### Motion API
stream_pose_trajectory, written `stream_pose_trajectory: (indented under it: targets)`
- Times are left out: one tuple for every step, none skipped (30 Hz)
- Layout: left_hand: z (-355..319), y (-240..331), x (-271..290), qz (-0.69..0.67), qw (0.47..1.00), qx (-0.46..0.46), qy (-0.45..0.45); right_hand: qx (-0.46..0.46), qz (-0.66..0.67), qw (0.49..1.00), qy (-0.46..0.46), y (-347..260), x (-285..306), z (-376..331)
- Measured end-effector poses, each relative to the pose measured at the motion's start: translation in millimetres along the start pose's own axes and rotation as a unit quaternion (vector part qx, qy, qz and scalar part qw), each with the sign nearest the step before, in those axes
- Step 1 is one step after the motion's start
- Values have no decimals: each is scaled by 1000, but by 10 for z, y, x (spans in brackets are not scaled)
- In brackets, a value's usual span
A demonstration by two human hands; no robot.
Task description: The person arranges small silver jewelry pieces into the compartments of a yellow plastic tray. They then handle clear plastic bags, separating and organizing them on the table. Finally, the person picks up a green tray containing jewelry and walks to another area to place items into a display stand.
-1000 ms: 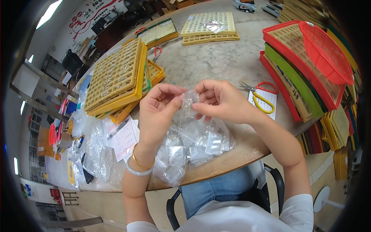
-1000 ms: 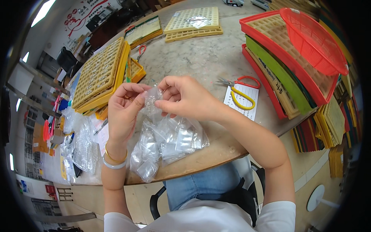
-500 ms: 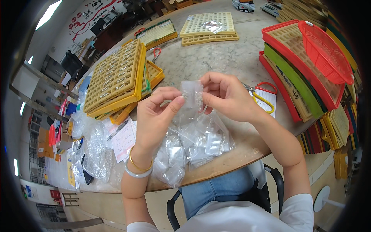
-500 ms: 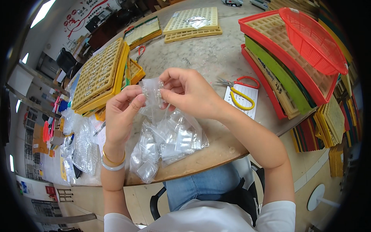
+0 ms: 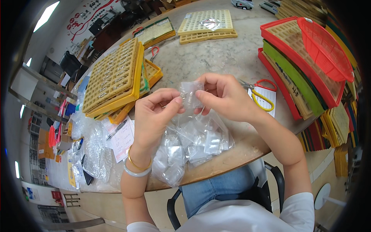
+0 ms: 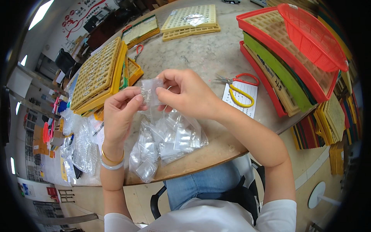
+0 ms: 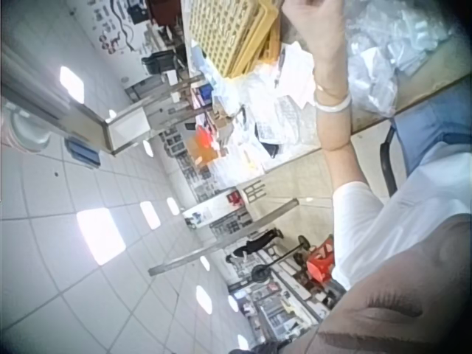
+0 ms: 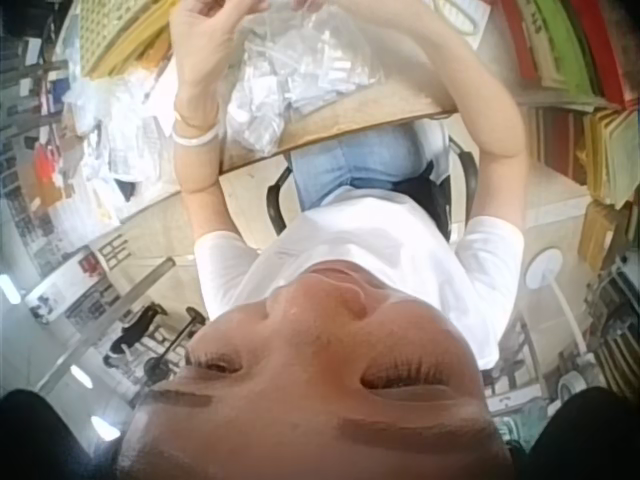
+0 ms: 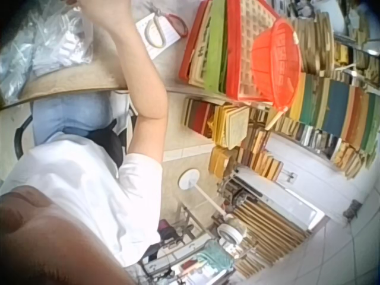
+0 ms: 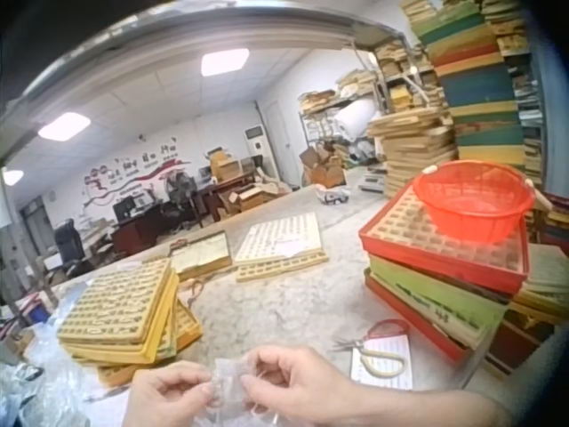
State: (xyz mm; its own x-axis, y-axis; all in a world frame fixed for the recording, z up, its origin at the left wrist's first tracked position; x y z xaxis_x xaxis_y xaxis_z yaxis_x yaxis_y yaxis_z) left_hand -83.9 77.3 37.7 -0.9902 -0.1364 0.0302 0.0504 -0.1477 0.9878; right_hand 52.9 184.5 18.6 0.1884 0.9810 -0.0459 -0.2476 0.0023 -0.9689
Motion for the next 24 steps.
stream_pose_trajectory:
  targets:
    - [-3,4,3,-5,1000,-1,1,2,12,1000,0,-4,0,-2]
    - [-3,1,5,-3,1000,-6,-4,3,23,1000,-1,-6,-3,-1]
    - [-1,-3,10,-1,1000,-11,-10,5,34,999,-1,-13,-5,-1]
    - [0,-5,14,1,1000,-17,-16,0,36,999,-6,-18,-9,2]
    - [-1,-7,20,12,1000,-15,-20,-6,38,999,-10,-22,-12,7]
    - [2,-5,22,24,999,-14,-24,-11,38,999,-15,-26,-17,7]
    - [6,-4,20,35,999,-14,-29,-10,17,1000,-11,-23,-20,3]
    - [9,-5,16,35,999,-15,-31,-10,-5,1000,-7,-11,-27,-2]
    - [6,-7,15,35,999,-15,-32,-9,-25,1000,-4,4,-32,-2]
    - [3,-9,15,36,999,-16,-33,-4,-18,1000,-8,16,-30,-1]
    - [3,-21,17,24,999,-15,-34,1,-10,1000,-11,25,-20,0]
    - [6,-36,19,13,999,-15,-36,7,-2,1000,-14,26,-14,3]
    - [7,-44,19,1,999,-14,-37,7,-2,1000,-15,26,-11,5]
    - [7,-45,22,-6,999,-12,-35,8,-2,1000,-15,25,-10,6]
    - [11,-48,23,-13,999,-9,-35,8,-2,1000,-16,24,-6,6]
    - [12,-51,24,-20,999,-7,-34,9,-2,1000,-14,27,0,7]
    - [13,-53,24,-26,999,-7,-34,11,-1,1000,-14,33,6,8]
    - [15,-56,22,-32,999,-7,-34,12,-1,1000,-12,34,12,7]
    - [16,-58,20,-38,999,-7,-34,11,-2,1000,-10,26,15,5]
    - [17,-52,14,-24,999,-7,-37,11,-3,1000,-7,9,17,2]
    - [12,-44,7,-11,999,-7,-40,10,-4,1000,-6,0,15,1]
    - [7,-32,-2,3,999,-7,-42,9,-4,1000,-4,-4,11,1]
    - [5,-13,-15,15,999,2,-39,9,-3,1000,-2,-7,6,1]
    - [7,12,-33,27,999,12,-37,8,-2,1000,0,-4,2,1]
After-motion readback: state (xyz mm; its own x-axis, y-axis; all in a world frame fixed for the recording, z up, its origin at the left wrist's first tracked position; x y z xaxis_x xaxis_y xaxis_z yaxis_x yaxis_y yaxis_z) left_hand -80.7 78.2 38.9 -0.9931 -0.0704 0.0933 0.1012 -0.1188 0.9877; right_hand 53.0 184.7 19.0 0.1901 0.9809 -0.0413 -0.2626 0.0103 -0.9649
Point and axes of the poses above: each hand's wrist, its own z-axis towards the middle knuckle, its own x-axis out of the back of the hand, y = z × x, the point moved 4 cm from there along z, towards the middle knuckle, and after that the axes turned 15 degrees about -y, right-handed, at the moved point
